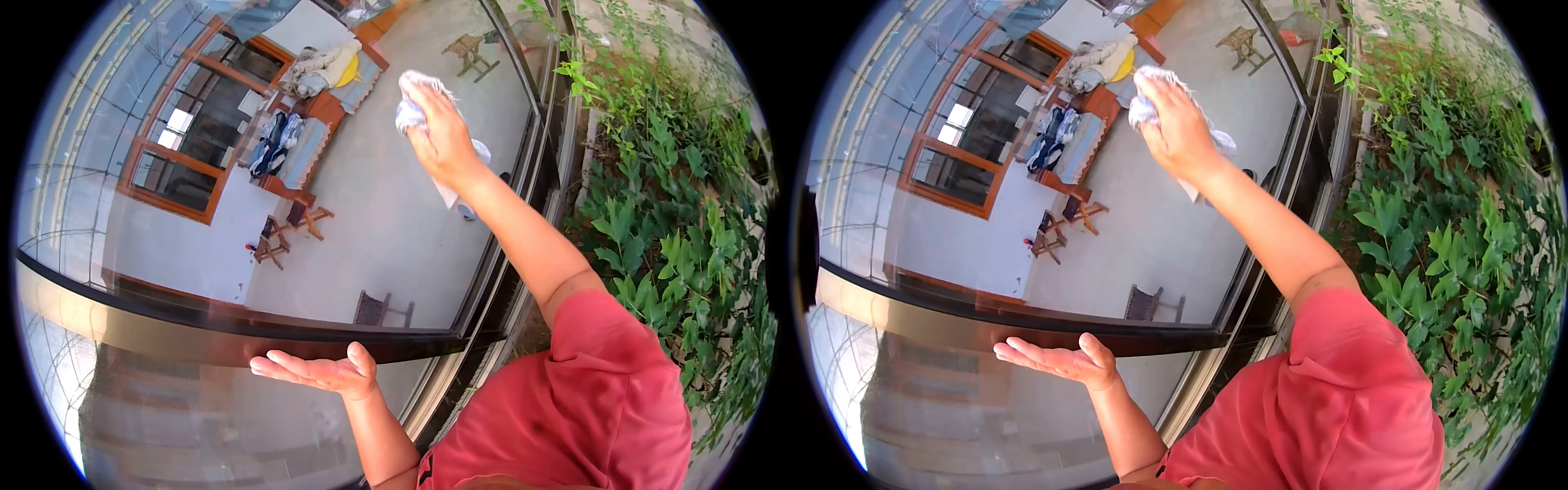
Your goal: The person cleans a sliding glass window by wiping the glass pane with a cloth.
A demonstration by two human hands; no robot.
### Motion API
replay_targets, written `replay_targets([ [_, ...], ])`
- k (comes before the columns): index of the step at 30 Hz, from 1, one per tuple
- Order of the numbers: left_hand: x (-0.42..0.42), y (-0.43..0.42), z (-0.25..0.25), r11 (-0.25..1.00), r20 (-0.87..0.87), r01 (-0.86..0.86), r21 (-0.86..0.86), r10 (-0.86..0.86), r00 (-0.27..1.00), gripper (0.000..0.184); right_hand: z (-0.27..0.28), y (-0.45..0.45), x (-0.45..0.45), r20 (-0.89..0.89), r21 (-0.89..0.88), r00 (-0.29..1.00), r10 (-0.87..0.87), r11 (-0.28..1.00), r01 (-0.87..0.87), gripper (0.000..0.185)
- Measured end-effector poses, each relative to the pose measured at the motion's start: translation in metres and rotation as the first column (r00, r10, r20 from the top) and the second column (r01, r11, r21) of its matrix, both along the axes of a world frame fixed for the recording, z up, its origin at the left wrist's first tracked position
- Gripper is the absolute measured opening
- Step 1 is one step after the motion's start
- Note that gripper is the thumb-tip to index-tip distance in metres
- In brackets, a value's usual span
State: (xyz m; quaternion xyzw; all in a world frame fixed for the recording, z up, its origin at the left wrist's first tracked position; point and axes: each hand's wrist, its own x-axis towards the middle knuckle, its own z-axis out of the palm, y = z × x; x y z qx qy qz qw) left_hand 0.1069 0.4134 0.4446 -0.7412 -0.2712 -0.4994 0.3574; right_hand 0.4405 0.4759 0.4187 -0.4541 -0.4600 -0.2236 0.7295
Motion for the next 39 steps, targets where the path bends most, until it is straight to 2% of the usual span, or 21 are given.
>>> replay_targets([
  [2, -0.001, -0.001, 0.0, 1.0, 0.002, -0.004, -0.005, 0.004, 1.0, 0.092, 0.02, 0.018, 0.033, -0.008, 0.011, 1.0, 0.027, 1.0, -0.026, 0.055],
  [5, -0.001, 0.0, -0.001, 1.0, 0.015, 0.007, -0.012, -0.007, 1.0, 0.093, 0.049, 0.034, 0.049, -0.058, 0.079, 0.996, -0.061, 0.995, 0.065, 0.055],
  [7, 0.0, 0.0, -0.001, 1.0, 0.024, -0.002, -0.02, 0.002, 1.0, 0.095, 0.058, 0.029, 0.029, -0.004, 0.136, 0.998, -0.057, 0.989, 0.057, 0.055],
  [9, -0.001, 0.001, -0.001, 1.0, 0.024, -0.001, -0.015, 0.002, 1.0, 0.095, 0.057, 0.01, -0.023, 0.185, 0.147, 0.983, 0.002, 0.989, -0.029, 0.062],
  [10, -0.001, 0.001, -0.002, 1.0, 0.022, 0.001, -0.017, -0.001, 1.0, 0.096, 0.055, -0.002, -0.05, 0.255, 0.134, 0.966, -0.051, 0.991, 0.017, 0.065],
  [12, -0.003, 0.0, -0.003, 1.0, 0.021, -0.011, -0.016, 0.011, 1.0, 0.096, 0.07, -0.01, -0.068, 0.283, 0.108, 0.954, 0.098, 0.985, -0.133, 0.068],
  [14, -0.002, 0.002, -0.003, 1.0, 0.022, -0.008, -0.011, 0.009, 1.0, 0.096, 0.098, -0.015, -0.052, 0.157, -0.058, 0.942, 0.295, 0.955, -0.289, 0.067],
  [15, -0.002, 0.002, -0.004, 1.0, 0.025, -0.016, -0.014, 0.016, 1.0, 0.096, 0.109, 0.004, -0.041, 0.196, 0.094, 0.967, 0.165, 0.978, -0.186, 0.065],
  [16, -0.003, 0.002, -0.004, 1.0, 0.026, -0.024, -0.017, 0.025, 0.999, 0.096, 0.118, 0.006, -0.036, 0.174, 0.113, 0.979, 0.106, 0.985, -0.127, 0.064],
  [18, -0.002, 0.001, -0.004, 0.999, 0.024, -0.03, -0.022, 0.031, 0.999, 0.096, 0.112, 0.015, -0.037, 0.217, 0.263, 0.971, -0.098, 0.964, 0.039, 0.065],
  [19, -0.001, 0.001, -0.004, 0.999, 0.03, -0.03, -0.022, 0.031, 0.999, 0.096, 0.1, 0.013, -0.043, 0.22, 0.262, 0.97, -0.1, 0.964, 0.04, 0.065],
  [22, 0.0, 0.0, -0.003, 0.999, 0.022, -0.028, -0.018, 0.029, 0.999, 0.096, 0.036, -0.005, -0.079, 0.215, 0.049, 0.976, 0.046, 0.997, -0.058, 0.074],
  [24, -0.003, -0.001, -0.003, 0.999, 0.009, -0.047, -0.024, 0.047, 0.999, 0.095, 0.019, -0.021, -0.077, 0.235, 0.012, 0.971, 0.044, 0.999, -0.048, 0.075],
  [26, -0.004, -0.003, -0.002, 0.998, -0.01, -0.049, -0.025, 0.049, 0.999, 0.095, 0.019, -0.025, -0.063, 0.139, -0.262, 0.934, 0.328, 0.922, -0.285, 0.072],
  [27, -0.004, -0.004, -0.001, 0.998, -0.019, -0.063, -0.018, 0.062, 0.998, 0.095, 0.024, -0.011, -0.045, 0.161, -0.096, 0.961, 0.224, 0.973, -0.21, 0.071],
  [28, -0.002, -0.004, -0.001, 0.997, -0.024, -0.074, -0.009, 0.074, 0.997, 0.094, 0.036, -0.002, -0.023, 0.095, -0.073, 0.983, 0.156, 0.986, -0.149, 0.07],
  [29, -0.001, -0.004, 0.0, 0.998, -0.03, -0.068, -0.003, 0.068, 0.997, 0.094, 0.041, 0.018, 0.002, 0.052, 0.095, 0.997, 0.063, 0.993, -0.068, 0.07],
  [31, 0.001, -0.005, 0.002, 0.998, -0.038, -0.06, 0.002, 0.06, 0.997, 0.093, 0.052, 0.051, 0.065, 0.016, 0.156, 0.993, -0.117, 0.981, 0.113, 0.062],
  [32, 0.003, -0.005, 0.003, 0.999, -0.041, -0.05, 0.005, 0.05, 0.998, 0.092, 0.054, 0.06, 0.09, -0.023, 0.17, 0.99, -0.142, 0.975, 0.144, 0.059],
  [36, 0.007, -0.006, 0.004, 0.998, -0.05, -0.06, 0.026, 0.061, 0.997, 0.091, 0.021, 0.082, 0.179, -0.373, 0.009, 0.926, -0.061, 0.998, 0.069, 0.063],
  [39, 0.006, -0.006, 0.006, 0.994, -0.059, -0.1, 0.037, 0.102, 0.993, 0.091, -0.076, 0.097, 0.23, -0.712, -0.178, 0.697, -0.091, 0.983, -0.054, 0.066],
])
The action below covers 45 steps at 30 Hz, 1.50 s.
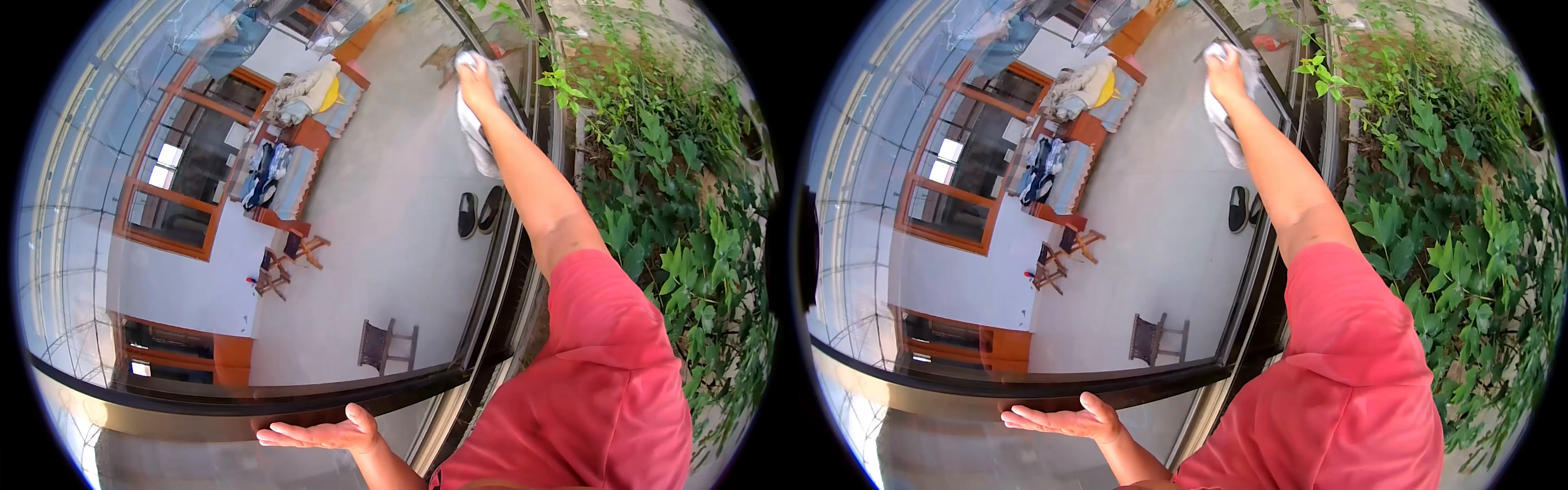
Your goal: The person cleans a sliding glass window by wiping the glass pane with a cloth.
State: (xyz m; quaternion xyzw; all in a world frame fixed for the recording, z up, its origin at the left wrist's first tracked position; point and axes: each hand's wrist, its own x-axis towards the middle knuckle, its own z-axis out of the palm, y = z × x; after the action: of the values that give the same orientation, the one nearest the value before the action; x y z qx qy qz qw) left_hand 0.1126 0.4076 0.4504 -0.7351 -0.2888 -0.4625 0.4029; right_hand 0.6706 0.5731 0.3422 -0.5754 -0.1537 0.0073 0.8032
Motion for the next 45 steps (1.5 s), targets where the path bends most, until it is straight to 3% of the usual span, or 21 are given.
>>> replay_targets([
  [3, -0.001, 0.0, 0.0, 1.0, 0.004, 0.001, 0.003, -0.001, 1.0, 0.092, -0.052, -0.015, -0.007, -0.271, -0.21, 0.962, -0.043, 0.978, -0.015, 0.067],
  [6, -0.002, -0.001, 0.0, 1.0, -0.009, -0.021, -0.002, 0.021, 1.0, 0.092, -0.038, -0.006, -0.012, -0.273, -0.103, 0.96, -0.059, 0.994, 0.032, 0.069],
  [8, -0.002, -0.001, 0.001, 0.999, -0.029, -0.03, -0.011, 0.029, 0.999, 0.092, 0.01, -0.009, -0.021, -0.008, 0.175, 0.999, 0.044, 0.984, -0.042, 0.066],
  [10, 0.0, -0.003, 0.001, 0.998, -0.024, -0.051, -0.027, 0.05, 0.998, 0.091, 0.069, -0.011, -0.026, 0.43, 0.207, 0.897, -0.102, 0.978, 0.012, 0.063],
  [11, 0.0, -0.004, 0.001, 0.998, -0.034, -0.051, -0.037, 0.05, 0.998, 0.091, 0.094, -0.01, -0.027, 0.54, 0.201, 0.823, -0.176, 0.977, 0.077, 0.062],
  [13, -0.002, -0.003, 0.001, 0.997, -0.035, -0.067, -0.036, 0.066, 0.997, 0.091, 0.112, -0.015, -0.021, 0.626, 0.207, 0.768, -0.133, 0.978, 0.0, 0.057],
  [15, -0.002, -0.001, -0.003, 0.998, -0.026, -0.041, -0.055, 0.039, 0.999, 0.09, 0.111, -0.009, -0.001, 0.437, 0.298, 0.899, -0.034, 0.948, -0.109, 0.061],
  [16, -0.001, -0.003, -0.002, 0.997, -0.037, -0.057, -0.047, 0.056, 0.998, 0.089, 0.095, -0.002, 0.02, 0.52, 0.236, 0.841, -0.149, 0.971, 0.026, 0.06],
  [20, -0.003, -0.005, 0.001, 0.994, -0.068, -0.102, -0.035, 0.099, 0.993, 0.088, -0.015, 0.017, 0.06, 0.395, -0.008, 0.913, -0.102, 0.993, 0.115, 0.06],
  [23, -0.002, -0.006, 0.002, 0.992, -0.084, -0.125, -0.033, 0.122, 0.989, 0.088, -0.066, 0.001, 0.041, 0.092, -0.037, 0.995, -0.029, 0.999, 0.033, 0.067],
  [25, -0.002, -0.007, 0.001, 0.991, -0.088, -0.128, -0.037, 0.125, 0.988, 0.088, -0.103, -0.001, 0.03, -0.158, -0.124, 0.987, -0.03, 0.992, 0.011, 0.07],
  [27, -0.004, -0.004, -0.002, 0.996, -0.05, -0.079, -0.045, 0.077, 0.996, 0.088, -0.141, 0.002, 0.025, -0.288, -0.221, 0.956, -0.053, 0.975, -0.012, 0.072],
  [30, -0.004, -0.003, -0.002, 0.997, -0.041, -0.058, -0.044, 0.057, 0.998, 0.088, -0.137, -0.002, 0.012, -0.402, -0.242, 0.914, -0.057, 0.969, -0.046, 0.074],
  [33, -0.005, -0.006, 0.0, 0.992, -0.074, -0.115, -0.046, 0.112, 0.991, 0.089, -0.106, -0.001, 0.023, -0.397, -0.199, 0.918, -0.017, 0.978, -0.068, 0.074],
  [34, -0.003, -0.007, 0.0, 0.993, -0.073, -0.113, -0.042, 0.11, 0.991, 0.089, -0.09, 0.007, 0.033, -0.291, -0.071, 0.957, -0.011, 0.997, -0.01, 0.073],
  [36, 0.002, -0.011, -0.001, 0.989, -0.049, -0.134, -0.059, 0.131, 0.99, 0.089, -0.02, 0.001, 0.033, -0.086, 0.017, 0.996, -0.021, 1.0, 0.023, 0.07],
  [37, 0.003, -0.014, 0.0, 0.99, -0.05, -0.131, -0.061, 0.128, 0.991, 0.089, 0.019, -0.007, 0.028, -0.087, 0.015, 0.996, -0.025, 1.0, 0.026, 0.07],
  [38, 0.004, -0.016, 0.0, 0.983, -0.053, -0.168, -0.069, 0.165, 0.985, 0.09, 0.057, -0.018, 0.02, 0.117, 0.074, 0.993, -0.005, 0.997, -0.004, 0.064],
  [39, 0.006, -0.016, 0.0, 0.977, -0.05, -0.201, -0.07, 0.197, 0.979, 0.092, 0.084, -0.018, 0.017, 0.324, 0.132, 0.946, -0.003, 0.99, -0.042, 0.058],
  [41, 0.007, -0.016, 0.002, 0.983, -0.049, -0.182, -0.032, 0.181, 0.982, 0.089, 0.109, 0.013, 0.047, 0.688, 0.314, 0.631, -0.358, 0.931, 0.186, 0.058],
  [45, 0.011, -0.022, 0.0, 0.974, 0.053, -0.198, -0.109, 0.204, 0.977, 0.097, 0.126, 0.014, 0.069, 0.702, 0.318, 0.608, -0.371, 0.927, 0.198, 0.058],
])
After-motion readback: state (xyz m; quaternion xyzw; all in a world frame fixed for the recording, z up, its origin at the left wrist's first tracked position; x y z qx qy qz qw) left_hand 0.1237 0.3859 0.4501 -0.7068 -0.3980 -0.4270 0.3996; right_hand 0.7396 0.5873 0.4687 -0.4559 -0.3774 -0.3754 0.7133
